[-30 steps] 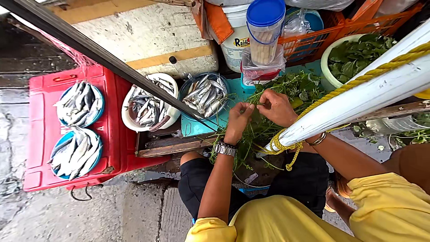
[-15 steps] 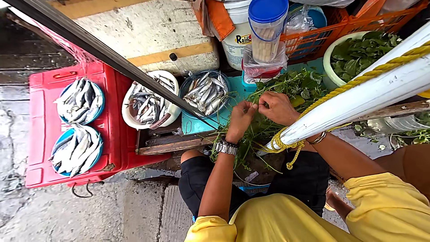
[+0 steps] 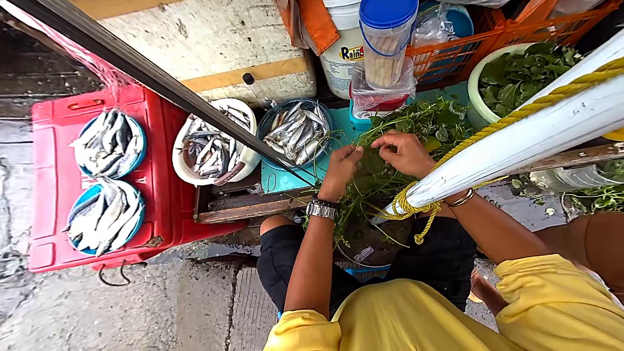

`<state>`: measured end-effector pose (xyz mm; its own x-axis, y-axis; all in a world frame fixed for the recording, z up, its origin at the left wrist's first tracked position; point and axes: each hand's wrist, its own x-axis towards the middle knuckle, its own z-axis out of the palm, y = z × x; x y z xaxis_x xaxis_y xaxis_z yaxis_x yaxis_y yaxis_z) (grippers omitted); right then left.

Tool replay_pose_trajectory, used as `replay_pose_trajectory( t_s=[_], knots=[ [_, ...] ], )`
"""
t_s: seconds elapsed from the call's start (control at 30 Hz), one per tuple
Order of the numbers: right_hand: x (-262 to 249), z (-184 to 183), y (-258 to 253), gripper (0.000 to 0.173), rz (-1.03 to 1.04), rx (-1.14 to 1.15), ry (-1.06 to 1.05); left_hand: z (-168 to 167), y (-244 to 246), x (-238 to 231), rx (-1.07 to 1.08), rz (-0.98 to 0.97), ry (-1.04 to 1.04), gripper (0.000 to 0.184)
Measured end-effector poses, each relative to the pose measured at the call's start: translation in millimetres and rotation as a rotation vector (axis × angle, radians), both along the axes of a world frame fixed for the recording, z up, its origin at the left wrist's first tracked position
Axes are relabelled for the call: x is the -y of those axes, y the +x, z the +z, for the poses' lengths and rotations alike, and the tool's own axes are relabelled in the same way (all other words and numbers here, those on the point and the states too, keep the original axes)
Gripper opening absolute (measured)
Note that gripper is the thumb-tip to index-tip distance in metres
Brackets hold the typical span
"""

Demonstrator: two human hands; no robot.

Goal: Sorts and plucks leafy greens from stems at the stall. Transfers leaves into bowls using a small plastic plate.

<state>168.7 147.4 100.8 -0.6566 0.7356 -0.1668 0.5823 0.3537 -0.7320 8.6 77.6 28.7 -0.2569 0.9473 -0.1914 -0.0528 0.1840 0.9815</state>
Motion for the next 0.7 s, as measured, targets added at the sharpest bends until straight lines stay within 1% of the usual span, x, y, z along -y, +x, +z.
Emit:
replay_pose_trajectory(
  t_s=[0.1, 0.2, 0.27, 0.3, 0.33, 0.37, 0.4, 0.43, 0.5, 0.53, 0.63, 0.7],
  knots=[
    [2.7, 2.3, -1.3, 0.025, -0.033, -0.058, 0.014, -0.7, -0.3, 0.4, 0.023, -0.039, 0.041, 0.021],
    [8.0, 13.9, -6.3, 0.026, -0.113, -0.031, -0.036, -4.0, 1.8, -0.2, -0.008, -0.048, 0.079, 0.021],
    [7.0, 15.2, -7.2, 0.024, -0.120, -0.024, -0.052, -3.5, 3.5, 0.1, -0.047, -0.057, 0.090, 0.020],
    [4.1, 9.2, -4.6, 0.021, -0.092, -0.045, -0.028, -3.6, 4.3, 0.2, -0.064, -0.067, 0.097, 0.020],
    [-2.8, -6.6, 1.8, 0.017, -0.037, -0.111, 0.044, -3.8, 4.9, 0.1, -0.080, -0.077, 0.104, 0.019],
    [-16.0, -35.5, 9.9, 0.012, 0.037, -0.235, 0.177, -3.9, 5.2, 0.4, -0.094, -0.089, 0.109, 0.018],
    [-27.1, -57.0, 14.1, 0.011, 0.082, -0.338, 0.257, -3.6, 5.0, 0.9, -0.102, -0.100, 0.110, 0.016],
    [-33.8, -68.2, 15.7, 0.011, 0.098, -0.403, 0.275, -3.3, 4.5, 1.3, -0.114, -0.105, 0.107, 0.014],
    [-35.8, -71.7, 15.5, 0.010, 0.055, -0.466, 0.175, -4.4, 3.7, 1.6, -0.138, -0.119, 0.106, 0.014],
    [-34.3, -69.2, 15.1, 0.010, 0.000, -0.480, 0.073, -6.1, 3.3, 1.3, -0.149, -0.121, 0.108, 0.015],
    [-30.6, -53.4, 16.1, 0.018, -0.178, -0.512, -0.219, -10.7, 1.8, -1.3, -0.179, -0.087, 0.113, 0.019],
    [-34.1, -56.4, 21.2, 0.016, -0.176, -0.548, -0.328, -12.8, 0.4, -1.6, -0.170, -0.059, 0.109, 0.020]
  ],
)
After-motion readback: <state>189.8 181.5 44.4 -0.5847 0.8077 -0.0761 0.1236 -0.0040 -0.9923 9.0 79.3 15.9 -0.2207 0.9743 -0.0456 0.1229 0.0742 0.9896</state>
